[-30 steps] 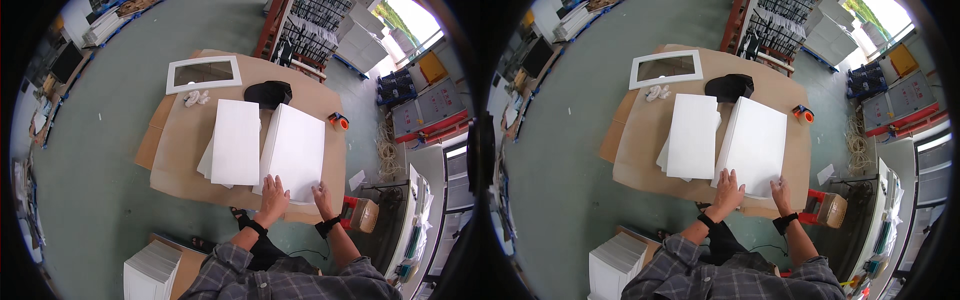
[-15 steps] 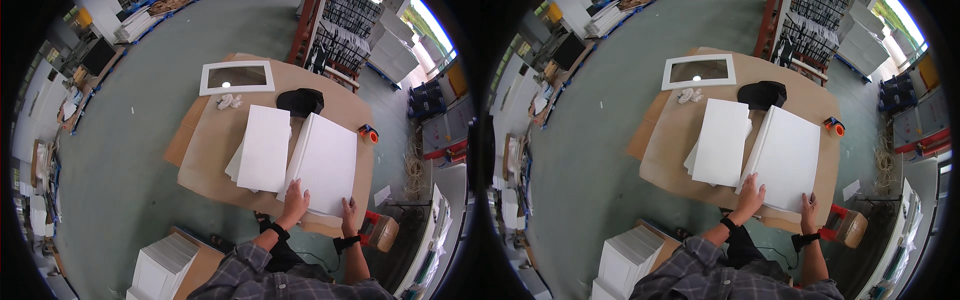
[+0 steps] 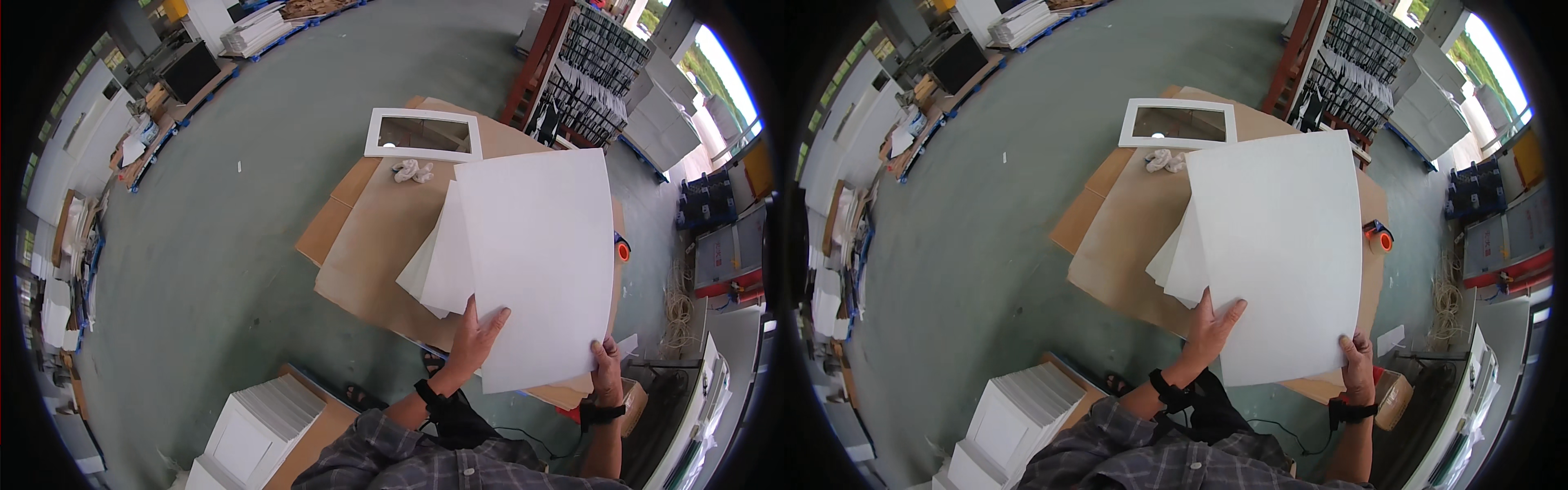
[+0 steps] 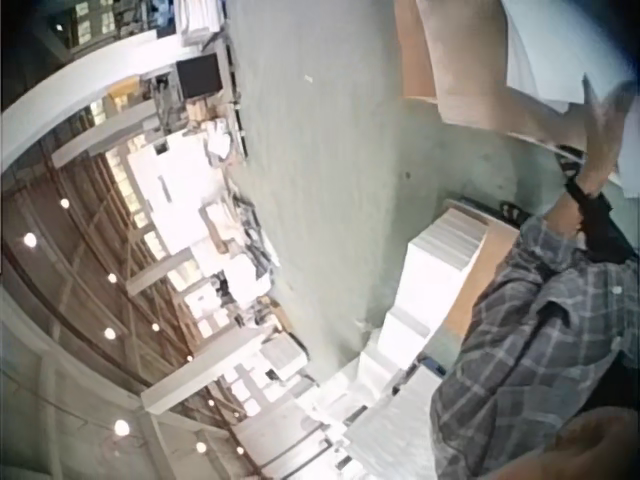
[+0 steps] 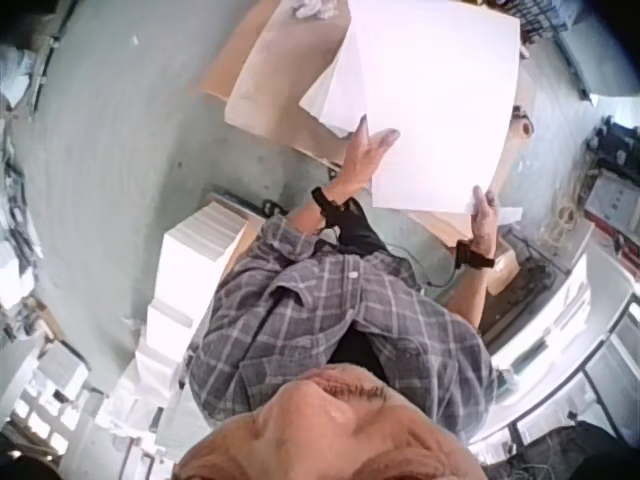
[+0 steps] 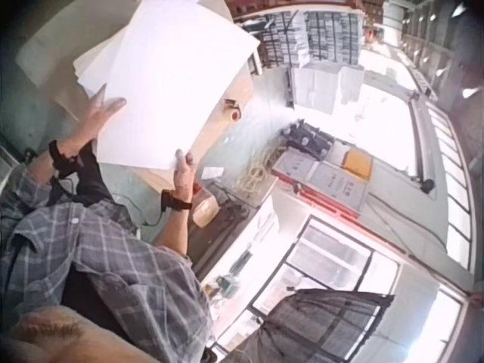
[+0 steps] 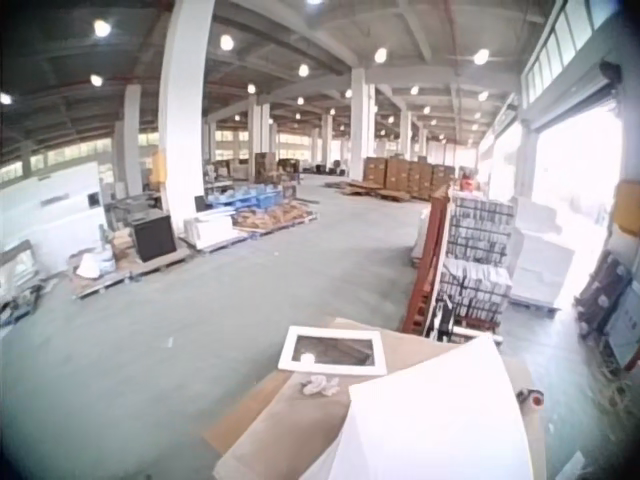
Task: The person uses a pneumatic screwdriver to fasten screws into a white rectangular frame on a workbench. After securing the frame, they pick up a black mesh screen and place it into the frame's recess. The person then handles a small blue container of fasteners and places it on the workbench.
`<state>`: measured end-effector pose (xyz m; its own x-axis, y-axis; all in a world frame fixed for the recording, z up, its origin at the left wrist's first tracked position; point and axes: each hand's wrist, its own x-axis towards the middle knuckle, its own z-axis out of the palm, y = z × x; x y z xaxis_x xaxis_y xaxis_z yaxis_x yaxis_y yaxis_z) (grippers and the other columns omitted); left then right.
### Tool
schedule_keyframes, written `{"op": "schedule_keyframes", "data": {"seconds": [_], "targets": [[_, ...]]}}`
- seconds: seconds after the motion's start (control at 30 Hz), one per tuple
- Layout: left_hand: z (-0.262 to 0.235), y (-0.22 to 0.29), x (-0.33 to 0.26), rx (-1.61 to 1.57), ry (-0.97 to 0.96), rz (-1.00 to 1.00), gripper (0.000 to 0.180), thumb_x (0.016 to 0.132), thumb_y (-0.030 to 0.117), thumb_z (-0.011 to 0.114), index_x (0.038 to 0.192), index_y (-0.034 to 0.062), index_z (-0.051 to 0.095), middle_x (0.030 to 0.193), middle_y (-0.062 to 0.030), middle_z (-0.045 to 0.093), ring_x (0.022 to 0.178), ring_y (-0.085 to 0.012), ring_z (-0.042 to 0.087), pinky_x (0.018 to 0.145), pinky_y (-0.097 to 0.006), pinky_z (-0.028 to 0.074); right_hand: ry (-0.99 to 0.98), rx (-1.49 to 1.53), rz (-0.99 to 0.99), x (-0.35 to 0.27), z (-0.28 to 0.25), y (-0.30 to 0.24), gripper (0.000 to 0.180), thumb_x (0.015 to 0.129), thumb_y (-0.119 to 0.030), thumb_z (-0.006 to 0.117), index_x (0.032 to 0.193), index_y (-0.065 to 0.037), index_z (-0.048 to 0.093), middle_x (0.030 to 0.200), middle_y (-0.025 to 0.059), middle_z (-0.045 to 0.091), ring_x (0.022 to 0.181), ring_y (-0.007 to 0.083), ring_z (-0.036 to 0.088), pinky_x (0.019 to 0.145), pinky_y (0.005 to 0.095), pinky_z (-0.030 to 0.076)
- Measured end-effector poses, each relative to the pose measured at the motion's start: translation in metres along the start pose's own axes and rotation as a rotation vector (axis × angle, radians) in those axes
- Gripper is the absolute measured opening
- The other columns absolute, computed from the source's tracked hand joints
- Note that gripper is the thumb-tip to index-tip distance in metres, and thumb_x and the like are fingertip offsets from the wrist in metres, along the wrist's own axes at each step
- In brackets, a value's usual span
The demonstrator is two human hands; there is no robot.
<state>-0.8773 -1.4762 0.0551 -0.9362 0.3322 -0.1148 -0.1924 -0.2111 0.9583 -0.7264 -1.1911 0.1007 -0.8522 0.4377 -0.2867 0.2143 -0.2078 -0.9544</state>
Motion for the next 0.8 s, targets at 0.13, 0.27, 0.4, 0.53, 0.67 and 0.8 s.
{"op": "schedule_keyframes", "data": {"seconds": [0.13,0.27,0.4,0.53,0.67,0.8], "targets": [[-0.077,0.011,-0.040,-0.433,0.185,-0.064,0.042,0.104,0.021,0.064,0.137,-0.0008,0.050,0.124,-0.0091,0.064,0.110,-0.0157,0.062,0.096,-0.032,0.051,-0.179,-0.004,0.040,0.022,0.081,0.012,0.030,0.098,-0.020,0.068,0.123,-0.004,0.063,0.113,0.0039,0.070,0.104,0.0156,0.065,0.095,0.0355,0.051],[-0.178,-0.014,-0.131,-0.609,0.530,-0.094,0.048,0.103,0.027,0.066,0.140,0.0035,0.049,0.134,-0.0074,0.059,0.120,-0.0165,0.056,0.103,-0.036,0.046,-0.330,0.090,0.192,0.004,0.208,0.060,0.035,0.099,-0.020,0.067,0.130,-0.005,0.059,0.123,0.0065,0.066,0.113,0.0174,0.062,0.101,0.0376,0.049],[-0.256,-0.022,-0.223,-0.704,0.897,0.031,0.047,0.104,0.028,0.064,0.141,0.0049,0.049,0.135,-0.0066,0.059,0.121,-0.0166,0.057,0.102,-0.035,0.047,-0.503,0.002,0.300,-0.047,0.334,0.106,0.036,0.100,-0.019,0.067,0.132,-0.005,0.058,0.121,0.0067,0.066,0.108,0.0181,0.064,0.097,0.0352,0.052],[-0.314,-0.047,-0.315,-0.725,1.209,0.141,0.045,0.104,0.027,0.063,0.140,0.0034,0.049,0.132,-0.0078,0.061,0.119,-0.0174,0.059,0.101,-0.035,0.049,-0.739,-0.290,0.279,-0.077,0.423,0.177,0.040,0.100,-0.022,0.067,0.134,-0.002,0.057,0.121,0.0077,0.066,0.103,0.0164,0.065,0.085,0.0328,0.056],[-0.375,-0.019,-0.399,-0.590,1.704,0.047,0.051,0.103,0.026,0.063,0.140,-0.0044,0.045,0.128,-0.0176,0.062,0.115,-0.0231,0.061,0.099,-0.037,0.051,-0.999,-0.530,0.234,-0.133,0.538,0.213,0.043,0.101,-0.023,0.065,0.135,0.001,0.054,0.118,0.0094,0.066,0.103,0.0162,0.064,0.085,0.0340,0.055],[-0.432,-0.055,-0.476,-0.326,2.068,-0.085,0.062,0.102,0.031,0.064,0.144,-0.0064,0.040,0.126,-0.0215,0.060,0.115,-0.0267,0.060,0.097,-0.040,0.050,-1.258,-0.643,0.086,-0.180,0.628,0.276,0.051,0.099,-0.019,0.067,0.142,0.000,0.047,0.124,0.0112,0.063,0.110,0.0189,0.062,0.094,0.0342,0.052]]}}
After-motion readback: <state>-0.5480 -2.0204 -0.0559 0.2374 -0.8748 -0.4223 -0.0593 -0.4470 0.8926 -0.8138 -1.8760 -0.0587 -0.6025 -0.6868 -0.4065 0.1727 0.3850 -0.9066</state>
